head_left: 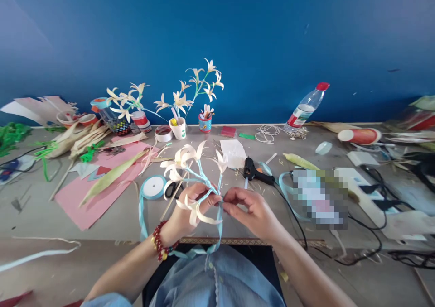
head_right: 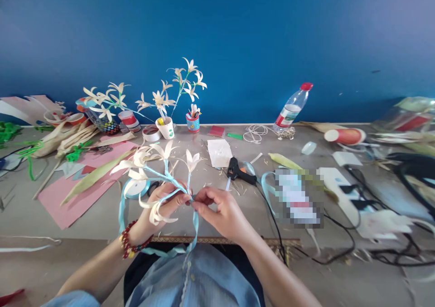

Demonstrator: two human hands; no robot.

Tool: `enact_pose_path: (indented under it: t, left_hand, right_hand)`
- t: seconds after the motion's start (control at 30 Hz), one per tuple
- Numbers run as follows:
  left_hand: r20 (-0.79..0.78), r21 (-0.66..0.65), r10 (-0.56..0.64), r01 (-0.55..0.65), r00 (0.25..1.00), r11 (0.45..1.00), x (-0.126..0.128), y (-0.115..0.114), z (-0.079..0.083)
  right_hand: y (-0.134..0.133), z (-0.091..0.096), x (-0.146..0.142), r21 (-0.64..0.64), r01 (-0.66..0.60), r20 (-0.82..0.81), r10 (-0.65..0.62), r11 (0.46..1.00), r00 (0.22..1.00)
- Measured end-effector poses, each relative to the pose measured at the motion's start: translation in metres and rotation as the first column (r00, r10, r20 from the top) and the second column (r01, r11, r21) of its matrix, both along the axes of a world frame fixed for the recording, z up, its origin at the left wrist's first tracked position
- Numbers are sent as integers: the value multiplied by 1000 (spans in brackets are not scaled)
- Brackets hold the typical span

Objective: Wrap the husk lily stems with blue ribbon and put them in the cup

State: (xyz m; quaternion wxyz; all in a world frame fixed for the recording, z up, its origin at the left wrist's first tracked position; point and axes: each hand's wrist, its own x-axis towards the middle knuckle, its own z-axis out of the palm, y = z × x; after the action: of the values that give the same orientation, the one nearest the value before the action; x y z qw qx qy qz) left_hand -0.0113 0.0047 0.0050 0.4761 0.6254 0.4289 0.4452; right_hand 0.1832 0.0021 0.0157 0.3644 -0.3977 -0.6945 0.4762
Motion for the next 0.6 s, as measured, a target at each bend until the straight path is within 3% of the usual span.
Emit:
enact_pose_path:
  t: [0.2,0.43,0.5,0.6]
  left_hand:
    - [-54,-59,-112,109,992,992,-5,4,4]
    - [-315,76,-173,206,933,976,-13,8,5]
    - [-255,14,-199,210,946,978,-12,7,5]
    - [-58,-199,-270,254,961,947,-9,4,5]
  right_hand:
    - [-4,-7,-2,-90,23,-8,-24,996,1000]
    - [-6,-5,-6,-27,73,63,-71,997,995]
    - [-7,-5,-7,-41,68,58,-65,997,996]
    - [-9,-6,-8,-67,83,53,-79,994,995]
